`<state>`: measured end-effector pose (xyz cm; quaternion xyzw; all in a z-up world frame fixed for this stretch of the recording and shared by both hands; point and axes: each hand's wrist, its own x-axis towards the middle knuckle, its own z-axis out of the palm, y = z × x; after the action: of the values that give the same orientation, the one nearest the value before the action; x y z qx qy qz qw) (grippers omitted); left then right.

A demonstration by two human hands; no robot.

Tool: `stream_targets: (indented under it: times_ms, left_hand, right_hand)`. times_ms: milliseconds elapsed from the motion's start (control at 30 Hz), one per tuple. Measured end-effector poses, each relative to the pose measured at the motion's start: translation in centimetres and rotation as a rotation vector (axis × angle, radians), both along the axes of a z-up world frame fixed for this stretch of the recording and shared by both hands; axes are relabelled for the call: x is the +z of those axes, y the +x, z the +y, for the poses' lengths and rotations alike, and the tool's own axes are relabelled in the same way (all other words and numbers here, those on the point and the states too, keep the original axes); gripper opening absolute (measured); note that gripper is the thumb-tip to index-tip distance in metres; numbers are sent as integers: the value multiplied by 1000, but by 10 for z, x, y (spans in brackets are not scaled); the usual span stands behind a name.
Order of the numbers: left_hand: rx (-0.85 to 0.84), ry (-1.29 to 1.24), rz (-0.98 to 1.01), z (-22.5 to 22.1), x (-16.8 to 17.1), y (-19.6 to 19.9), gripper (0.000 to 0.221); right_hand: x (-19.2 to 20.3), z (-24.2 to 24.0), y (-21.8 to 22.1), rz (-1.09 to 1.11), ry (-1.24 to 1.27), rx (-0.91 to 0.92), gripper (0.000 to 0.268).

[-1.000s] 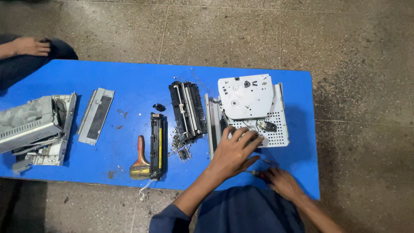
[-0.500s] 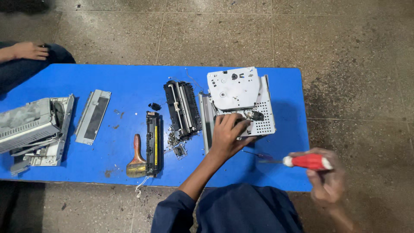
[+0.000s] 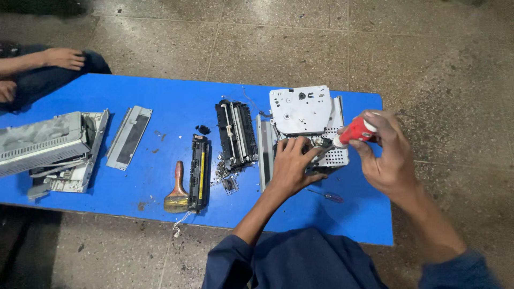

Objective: The person uses a screwdriver to remove screws from a white plastic housing and separates it from the main unit. They then flip the main unit to expose a circuit board, remove additional screws, and detach the board. Finally, they remove screws from a black metal plate and set it aside.

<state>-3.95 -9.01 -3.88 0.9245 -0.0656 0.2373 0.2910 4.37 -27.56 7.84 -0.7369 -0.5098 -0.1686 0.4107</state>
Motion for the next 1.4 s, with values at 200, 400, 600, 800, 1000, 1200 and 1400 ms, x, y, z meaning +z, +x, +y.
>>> stream_targets:
  times_ms: [200,400,600,800,1000,1200,1400]
  left_hand:
    - [-24,10,57,2,6,-2,77]
    - [-39,8,48,4,7,-3,76]
    - [-40,8,20,3,4,-2,75]
    - [-23,22,-35,3,-4,-3,72]
    - [-24,83,-54,-5,-10,0,70]
    - [50,109,-45,-16,-13,4,67]
    - [59,61,-75,-12,-13,8,57]
  right_hand:
    - [-1,8,6,-56,-62,-54,62]
    - [-2,13,5,-54,-96,-72,62]
    - [7,16,-3,-139,-114,-150,64]
    - [34,25,-13,-347,-343,-391,49]
    - [76,46,16,-208,-757,-22,29]
    - [113,53,42,-142,-1054,344,24]
    - [126,65,32,-48,-1411,-146,39]
